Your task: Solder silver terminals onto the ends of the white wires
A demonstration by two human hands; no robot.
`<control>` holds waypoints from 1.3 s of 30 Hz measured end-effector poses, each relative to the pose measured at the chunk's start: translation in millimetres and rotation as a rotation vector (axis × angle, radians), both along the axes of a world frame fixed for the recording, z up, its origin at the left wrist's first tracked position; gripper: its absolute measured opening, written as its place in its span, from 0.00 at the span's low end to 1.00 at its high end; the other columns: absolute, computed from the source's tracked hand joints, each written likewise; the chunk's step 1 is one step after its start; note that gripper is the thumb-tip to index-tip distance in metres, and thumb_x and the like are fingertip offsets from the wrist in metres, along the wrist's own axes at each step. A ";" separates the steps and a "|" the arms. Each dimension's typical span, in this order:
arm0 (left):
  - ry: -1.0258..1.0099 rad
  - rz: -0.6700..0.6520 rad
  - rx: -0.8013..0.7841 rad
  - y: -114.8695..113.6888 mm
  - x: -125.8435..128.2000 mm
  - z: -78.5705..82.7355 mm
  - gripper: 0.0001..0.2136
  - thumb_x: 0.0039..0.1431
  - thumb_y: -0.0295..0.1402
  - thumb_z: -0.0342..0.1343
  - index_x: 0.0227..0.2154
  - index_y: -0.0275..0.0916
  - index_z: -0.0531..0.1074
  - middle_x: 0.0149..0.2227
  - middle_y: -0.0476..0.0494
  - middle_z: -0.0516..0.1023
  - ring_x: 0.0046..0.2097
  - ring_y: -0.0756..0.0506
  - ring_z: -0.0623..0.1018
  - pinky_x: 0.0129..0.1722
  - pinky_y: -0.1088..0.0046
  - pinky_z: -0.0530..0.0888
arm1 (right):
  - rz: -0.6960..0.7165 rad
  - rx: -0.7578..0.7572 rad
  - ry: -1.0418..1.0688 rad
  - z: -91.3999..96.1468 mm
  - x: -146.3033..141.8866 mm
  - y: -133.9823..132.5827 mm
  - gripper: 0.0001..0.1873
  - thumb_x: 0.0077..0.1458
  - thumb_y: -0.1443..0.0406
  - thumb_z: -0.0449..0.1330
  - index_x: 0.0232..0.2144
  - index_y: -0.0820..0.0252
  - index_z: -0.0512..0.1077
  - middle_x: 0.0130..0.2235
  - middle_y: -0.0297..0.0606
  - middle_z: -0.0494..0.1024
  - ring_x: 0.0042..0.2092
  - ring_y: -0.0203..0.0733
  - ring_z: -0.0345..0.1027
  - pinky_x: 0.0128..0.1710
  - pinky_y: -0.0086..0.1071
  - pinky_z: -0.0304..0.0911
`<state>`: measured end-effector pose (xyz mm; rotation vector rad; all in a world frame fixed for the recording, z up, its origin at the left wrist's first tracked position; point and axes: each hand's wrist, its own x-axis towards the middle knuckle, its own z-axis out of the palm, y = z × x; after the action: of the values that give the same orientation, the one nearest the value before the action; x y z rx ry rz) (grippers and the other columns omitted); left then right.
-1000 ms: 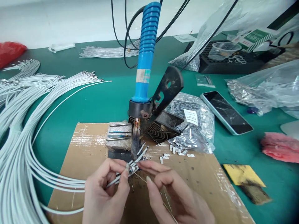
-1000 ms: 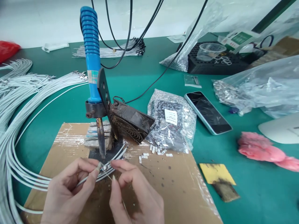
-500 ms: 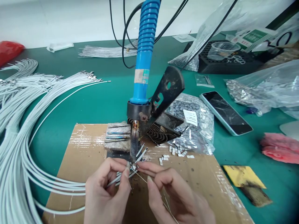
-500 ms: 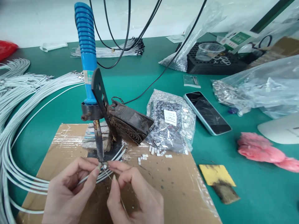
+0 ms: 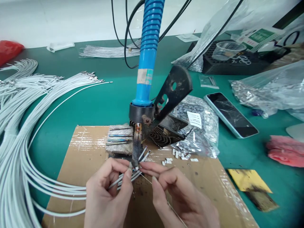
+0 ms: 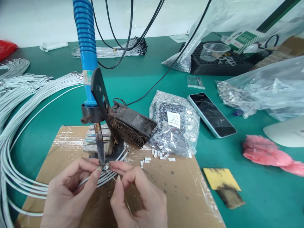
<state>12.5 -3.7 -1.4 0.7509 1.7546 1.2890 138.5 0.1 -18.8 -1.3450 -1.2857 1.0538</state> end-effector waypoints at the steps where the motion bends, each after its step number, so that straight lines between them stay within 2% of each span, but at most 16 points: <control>1: -0.004 -0.001 0.000 0.8 0.0 0.8 0.06 0.50 0.31 0.65 0.21 0.41 0.75 0.32 0.46 0.83 0.31 0.47 0.81 0.27 0.80 0.74 | 0.001 -0.006 0.017 0.3 0.1 0.2 0.13 0.62 0.64 0.61 0.24 0.54 0.69 0.46 0.41 0.87 0.44 0.46 0.84 0.44 0.30 0.78; 6: -0.047 -0.064 0.047 3.9 -7.0 -1.6 0.06 0.49 0.27 0.66 0.22 0.41 0.76 0.31 0.47 0.84 0.29 0.50 0.80 0.25 0.83 0.73 | -0.001 -0.044 0.074 0.0 -0.9 0.8 0.13 0.63 0.64 0.61 0.25 0.54 0.69 0.47 0.43 0.86 0.47 0.49 0.84 0.44 0.32 0.79; 13: -0.039 -0.180 0.086 4.9 -19.7 -7.3 0.06 0.51 0.23 0.66 0.24 0.40 0.78 0.33 0.46 0.86 0.29 0.49 0.83 0.29 0.83 0.78 | -0.008 -0.023 0.083 1.6 -3.9 1.7 0.13 0.62 0.65 0.61 0.24 0.53 0.68 0.46 0.37 0.87 0.45 0.43 0.84 0.44 0.27 0.77; 15: -0.044 -0.157 0.086 5.6 -16.3 -4.0 0.06 0.50 0.23 0.66 0.23 0.40 0.78 0.33 0.46 0.86 0.30 0.49 0.83 0.29 0.84 0.78 | -0.009 -0.018 0.084 1.6 -4.3 1.6 0.13 0.62 0.65 0.61 0.24 0.53 0.68 0.46 0.37 0.87 0.45 0.43 0.84 0.45 0.28 0.77; 20: -0.074 0.017 0.074 6.9 -4.1 6.0 0.05 0.49 0.26 0.66 0.21 0.41 0.77 0.29 0.51 0.84 0.27 0.53 0.80 0.28 0.87 0.75 | -0.002 -0.001 0.073 2.0 -4.3 1.2 0.13 0.62 0.66 0.60 0.25 0.53 0.69 0.46 0.36 0.87 0.45 0.43 0.84 0.45 0.27 0.76; 23: -0.066 -0.006 0.076 7.2 -4.6 6.1 0.06 0.48 0.26 0.66 0.21 0.41 0.77 0.29 0.50 0.84 0.27 0.52 0.80 0.28 0.86 0.76 | 0.001 0.012 0.065 2.6 -4.1 1.4 0.13 0.62 0.68 0.60 0.25 0.53 0.68 0.46 0.33 0.87 0.45 0.40 0.84 0.45 0.25 0.76; 26: -0.042 -0.061 0.084 7.5 -7.1 4.4 0.05 0.47 0.25 0.67 0.21 0.40 0.78 0.29 0.49 0.85 0.27 0.51 0.81 0.27 0.85 0.77 | -0.006 0.013 0.069 3.0 -4.5 1.8 0.12 0.62 0.68 0.60 0.25 0.53 0.69 0.46 0.35 0.87 0.45 0.42 0.84 0.45 0.27 0.77; 30: -0.053 0.017 0.086 7.3 -7.3 3.6 0.06 0.48 0.26 0.66 0.20 0.40 0.77 0.29 0.49 0.84 0.27 0.52 0.80 0.27 0.86 0.76 | -0.016 0.012 0.095 3.6 -6.4 2.1 0.13 0.61 0.67 0.61 0.24 0.53 0.69 0.46 0.36 0.87 0.44 0.43 0.84 0.44 0.27 0.77; 35: -0.016 -0.158 0.127 4.2 -18.8 -4.9 0.07 0.52 0.23 0.66 0.23 0.40 0.78 0.32 0.48 0.86 0.28 0.51 0.82 0.28 0.85 0.77 | -0.036 0.002 0.081 4.1 -8.3 1.0 0.13 0.62 0.67 0.60 0.24 0.52 0.68 0.45 0.27 0.87 0.44 0.36 0.84 0.45 0.21 0.74; 39: 0.006 -0.196 0.146 2.4 -26.1 -11.2 0.08 0.59 0.23 0.62 0.26 0.41 0.78 0.34 0.48 0.87 0.29 0.52 0.83 0.30 0.87 0.77 | -0.037 -0.003 0.088 3.8 -8.0 0.8 0.13 0.61 0.66 0.61 0.24 0.52 0.68 0.45 0.29 0.87 0.44 0.37 0.84 0.45 0.21 0.75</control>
<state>-13.6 -1.2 -12.5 0.9849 1.5603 1.2905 130.4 1.0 -14.9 -1.3060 -1.1907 1.0780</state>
